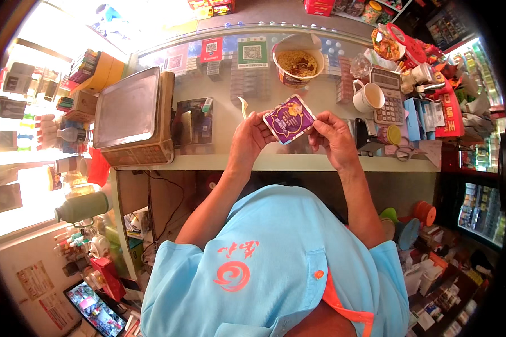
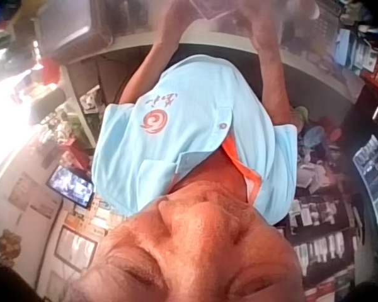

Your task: The person opens a cup of instant noodles, removes the lid, and adds seasoning packets into the cup. They then pour hot water from a thermos into the cup to prepare the noodles.

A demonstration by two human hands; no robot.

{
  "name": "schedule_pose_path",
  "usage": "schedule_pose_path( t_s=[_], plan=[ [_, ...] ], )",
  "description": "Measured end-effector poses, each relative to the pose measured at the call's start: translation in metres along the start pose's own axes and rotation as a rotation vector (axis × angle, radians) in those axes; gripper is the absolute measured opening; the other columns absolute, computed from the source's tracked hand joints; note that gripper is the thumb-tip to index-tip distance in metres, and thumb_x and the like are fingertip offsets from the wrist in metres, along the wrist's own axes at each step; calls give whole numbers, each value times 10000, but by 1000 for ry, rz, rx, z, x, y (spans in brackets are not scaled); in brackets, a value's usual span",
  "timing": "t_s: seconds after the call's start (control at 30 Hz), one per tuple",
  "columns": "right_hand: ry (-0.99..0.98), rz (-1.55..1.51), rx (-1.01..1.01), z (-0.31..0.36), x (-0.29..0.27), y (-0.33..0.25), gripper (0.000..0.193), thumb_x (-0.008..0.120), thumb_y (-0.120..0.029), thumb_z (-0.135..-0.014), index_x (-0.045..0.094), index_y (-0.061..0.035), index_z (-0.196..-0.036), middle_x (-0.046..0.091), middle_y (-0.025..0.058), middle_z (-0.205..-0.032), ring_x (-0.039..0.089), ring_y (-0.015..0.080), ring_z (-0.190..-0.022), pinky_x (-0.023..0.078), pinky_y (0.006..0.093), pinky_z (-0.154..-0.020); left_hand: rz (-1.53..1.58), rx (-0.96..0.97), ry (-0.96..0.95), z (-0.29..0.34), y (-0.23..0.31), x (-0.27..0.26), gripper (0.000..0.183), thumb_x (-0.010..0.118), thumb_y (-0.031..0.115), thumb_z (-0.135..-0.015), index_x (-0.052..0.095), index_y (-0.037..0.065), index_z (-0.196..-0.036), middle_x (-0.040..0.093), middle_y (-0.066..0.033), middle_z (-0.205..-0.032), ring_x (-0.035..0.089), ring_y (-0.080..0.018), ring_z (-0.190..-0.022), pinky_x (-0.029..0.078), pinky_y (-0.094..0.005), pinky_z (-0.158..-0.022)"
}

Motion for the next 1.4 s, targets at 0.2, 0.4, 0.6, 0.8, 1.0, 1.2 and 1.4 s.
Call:
schedule_pose_path(
  t_s=[0.2,0.4,0.6,0.8,1.0,1.2,1.4],
  plan=[
    [15,-4,-3,2,0,3,74,600,-141,-1017,622,-71,-1017,724,77,-886,654,123,-678,520,254,-564,-66,13,-14,3,9,14,455,421,266,-1064,564,-86,-1315,708,-150,-1174,713,-204,-1012,577,-363,-907],
    [21,21,-1,1,-2,9,117,616,-164,-1014,620,-61,-1071,716,73,-942,656,116,-718,529,254,-604,-160,-19,32,8,11,11,361,646,108,-972,608,-28,-1305,717,-91,-1167,704,-145,-1002,575,-322,-909],
    [260,976,-598,19,35,-33,419,748,-156,-884,574,-40,-1247,583,149,-1250,607,241,-1027,521,364,-818,-277,24,91,9,16,9,393,675,139,-959,597,-31,-1306,713,-92,-1146,689,-143,-1003,560,-316,-925],
    [18,1373,-860,26,80,-25,464,801,-31,-725,605,-76,-1144,549,152,-1145,561,356,-1002,493,466,-846,-309,15,159,5,16,12,371,688,122,-957,587,-31,-1280,712,-73,-1089,684,-118,-976,575,-286,-882],
    [28,1400,-955,20,80,-21,307,787,-39,-745,626,-55,-1006,573,112,-1025,585,320,-884,511,436,-746,-357,12,158,5,14,14,409,698,166,-951,586,-36,-1289,698,-75,-1097,673,-126,-986,557,-285,-906],
    [55,1119,-734,1,60,-19,106,678,-45,-895,623,-40,-986,596,104,-840,596,270,-736,510,382,-683,-452,-51,187,-2,3,-1,452,707,231,-960,579,-31,-1305,692,-106,-1122,675,-178,-1009,546,-330,-922],
    [48,514,-153,-19,26,3,86,638,-103,-992,623,-18,-991,656,9,-825,547,69,-702,468,247,-639,-1000,260,-132,-22,18,8,397,726,266,-941,664,19,-1245,715,-109,-1077,675,-191,-1006,530,-341,-918]
  ],
)
Point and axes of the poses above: each hand's wrist, its own z-axis away from the middle knuckle, its own x-axis out of the palm, y = z × x, the point moved 6 cm from there along -z, towards the middle knuckle
